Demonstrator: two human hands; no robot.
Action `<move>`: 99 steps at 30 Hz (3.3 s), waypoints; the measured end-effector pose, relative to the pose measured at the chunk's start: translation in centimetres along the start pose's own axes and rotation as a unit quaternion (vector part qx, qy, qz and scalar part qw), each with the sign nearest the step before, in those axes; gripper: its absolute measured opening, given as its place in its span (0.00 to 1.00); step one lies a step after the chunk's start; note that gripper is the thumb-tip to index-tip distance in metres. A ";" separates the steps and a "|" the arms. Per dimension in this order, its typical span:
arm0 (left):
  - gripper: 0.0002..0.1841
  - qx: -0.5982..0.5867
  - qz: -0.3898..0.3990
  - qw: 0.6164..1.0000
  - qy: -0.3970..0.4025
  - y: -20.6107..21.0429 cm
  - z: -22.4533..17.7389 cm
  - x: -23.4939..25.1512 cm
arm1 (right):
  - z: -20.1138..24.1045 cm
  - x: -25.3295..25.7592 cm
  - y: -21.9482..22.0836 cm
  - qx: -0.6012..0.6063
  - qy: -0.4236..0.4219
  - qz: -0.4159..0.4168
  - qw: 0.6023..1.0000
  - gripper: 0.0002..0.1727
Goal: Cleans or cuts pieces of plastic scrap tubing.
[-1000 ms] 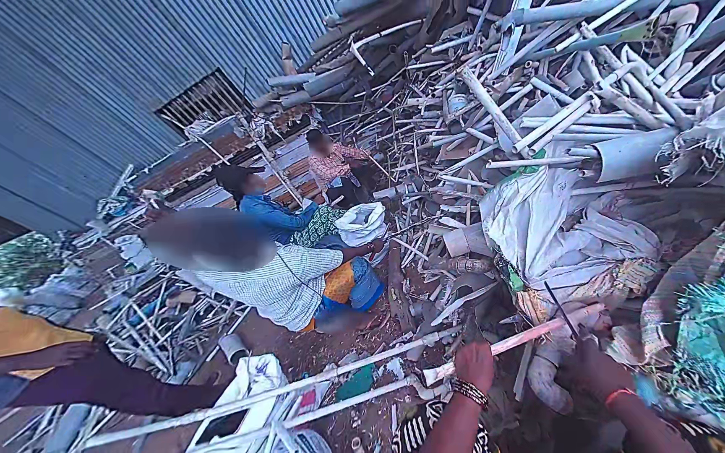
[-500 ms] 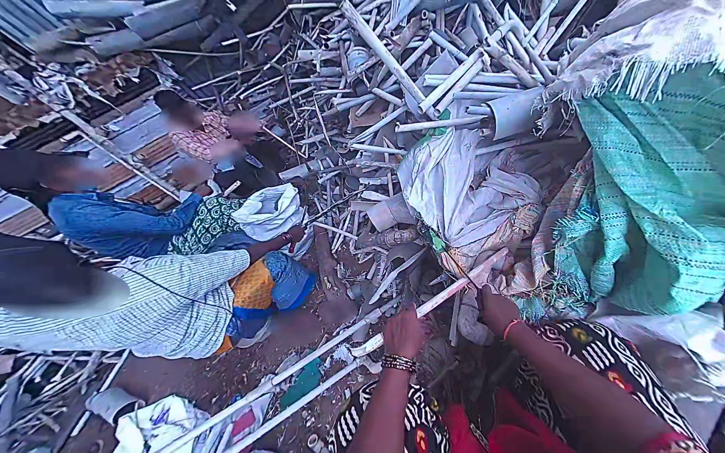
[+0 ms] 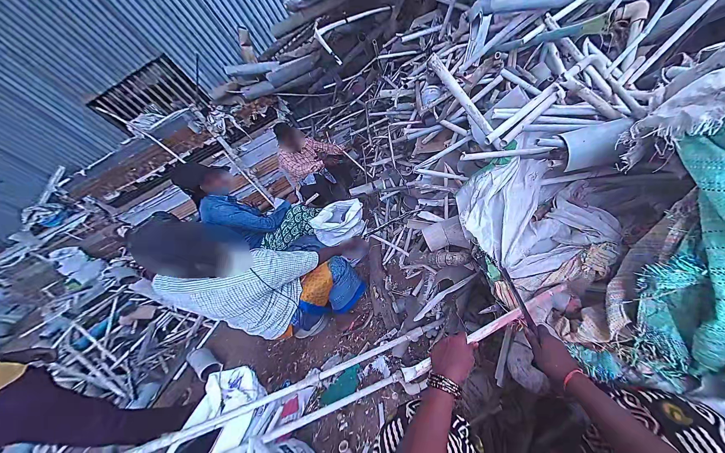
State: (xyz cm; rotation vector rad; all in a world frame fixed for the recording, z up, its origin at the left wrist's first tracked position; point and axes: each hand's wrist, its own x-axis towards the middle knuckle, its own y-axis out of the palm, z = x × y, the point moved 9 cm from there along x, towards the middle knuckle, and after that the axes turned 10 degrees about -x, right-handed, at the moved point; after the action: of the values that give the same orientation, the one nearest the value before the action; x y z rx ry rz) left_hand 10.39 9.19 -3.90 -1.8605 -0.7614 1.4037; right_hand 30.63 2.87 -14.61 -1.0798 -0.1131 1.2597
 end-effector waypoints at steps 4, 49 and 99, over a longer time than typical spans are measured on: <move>0.28 -0.007 0.005 1.000 0.002 -0.2 -0.2 0.2 | 2.2 -0.6 1.0 -0.034 -0.063 0.024 0.997 0.31; 0.25 0.014 0.005 1.000 -0.005 0.3 0.5 1.7 | 4.0 -3.4 2.9 -0.076 -0.057 0.089 0.992 0.32; 0.29 0.006 0.007 1.000 0.027 1.8 -0.8 -0.3 | -0.3 2.0 -3.3 -0.129 0.100 0.000 0.987 0.33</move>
State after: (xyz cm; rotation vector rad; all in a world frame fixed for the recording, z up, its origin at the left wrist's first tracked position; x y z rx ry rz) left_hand 11.16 7.76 -5.05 -1.8918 -0.7126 1.3578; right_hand 33.82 4.59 -13.39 -1.4234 -0.1262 1.1508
